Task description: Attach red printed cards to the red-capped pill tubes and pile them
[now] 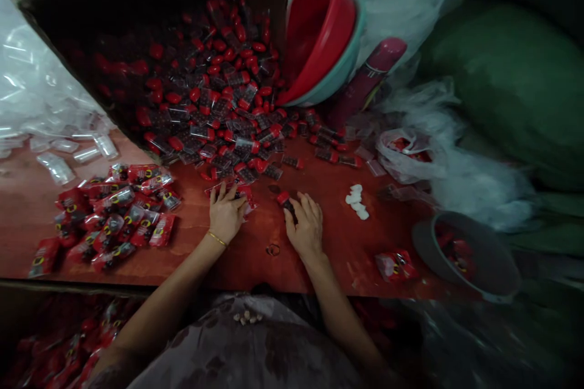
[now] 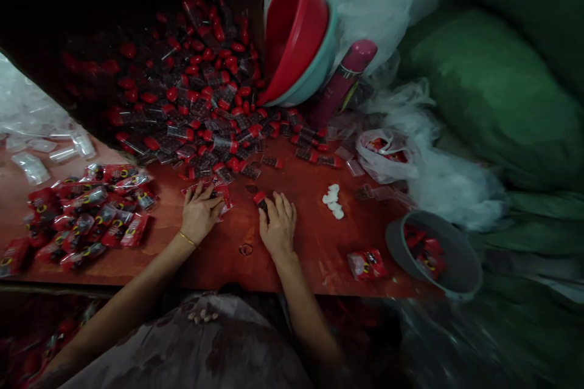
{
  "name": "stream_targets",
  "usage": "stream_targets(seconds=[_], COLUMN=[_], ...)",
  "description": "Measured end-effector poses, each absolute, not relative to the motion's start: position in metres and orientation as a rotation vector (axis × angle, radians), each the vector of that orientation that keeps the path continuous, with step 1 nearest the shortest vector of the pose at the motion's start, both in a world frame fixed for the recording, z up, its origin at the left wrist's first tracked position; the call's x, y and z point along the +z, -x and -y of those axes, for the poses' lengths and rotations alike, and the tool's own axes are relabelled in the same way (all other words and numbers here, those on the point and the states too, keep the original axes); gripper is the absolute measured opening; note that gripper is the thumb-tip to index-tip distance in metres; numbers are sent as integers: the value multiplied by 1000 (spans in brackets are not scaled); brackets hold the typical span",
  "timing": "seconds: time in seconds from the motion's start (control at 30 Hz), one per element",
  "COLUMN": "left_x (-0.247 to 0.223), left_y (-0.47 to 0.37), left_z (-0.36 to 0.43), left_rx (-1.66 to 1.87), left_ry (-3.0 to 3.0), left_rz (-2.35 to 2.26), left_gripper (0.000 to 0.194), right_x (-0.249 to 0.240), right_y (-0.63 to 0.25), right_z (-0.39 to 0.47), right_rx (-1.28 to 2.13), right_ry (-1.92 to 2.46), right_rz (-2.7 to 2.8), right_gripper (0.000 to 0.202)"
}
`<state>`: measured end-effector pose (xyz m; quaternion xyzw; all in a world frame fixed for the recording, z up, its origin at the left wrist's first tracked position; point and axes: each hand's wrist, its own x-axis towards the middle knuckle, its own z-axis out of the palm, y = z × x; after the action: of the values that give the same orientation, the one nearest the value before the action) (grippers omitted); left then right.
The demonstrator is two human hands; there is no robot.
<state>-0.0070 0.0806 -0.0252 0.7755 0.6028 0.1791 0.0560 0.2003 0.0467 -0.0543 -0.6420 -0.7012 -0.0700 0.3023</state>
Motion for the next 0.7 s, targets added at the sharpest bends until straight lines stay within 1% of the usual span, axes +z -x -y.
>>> stream_targets(seconds=[0.1, 0.33, 0.4, 0.5, 0.6, 0.7], left_x=[-26, -29, -25, -15, -10, -13], left_y=[6, 4, 4, 5, 8, 11], left_z=[-80, -75, -75, -77, -80, -81], left_rx=[556, 694, 769, 836, 713, 567], left_ry=[-2335, -2365, -2308, -2239, -2294, -2363], left_rz=[-1860, -1842, -1849, -1884, -1871, -1809], left_gripper=[37, 27, 27, 29, 28, 25], right_x=[-50, -31, -25, -20, -18, -20], right_y=[-199, -184, -174, -156, -143, -138], right_z=[-46, -42, -38, -36, -40, -44], right_rx=[-223, -194, -97, 173, 358, 400], right_ry=[1702, 1587, 1513, 1455, 1471, 1473], right_rz=[1857, 1851, 1822, 1749, 1716, 1734], right_gripper=[29, 22, 22, 26, 30, 30])
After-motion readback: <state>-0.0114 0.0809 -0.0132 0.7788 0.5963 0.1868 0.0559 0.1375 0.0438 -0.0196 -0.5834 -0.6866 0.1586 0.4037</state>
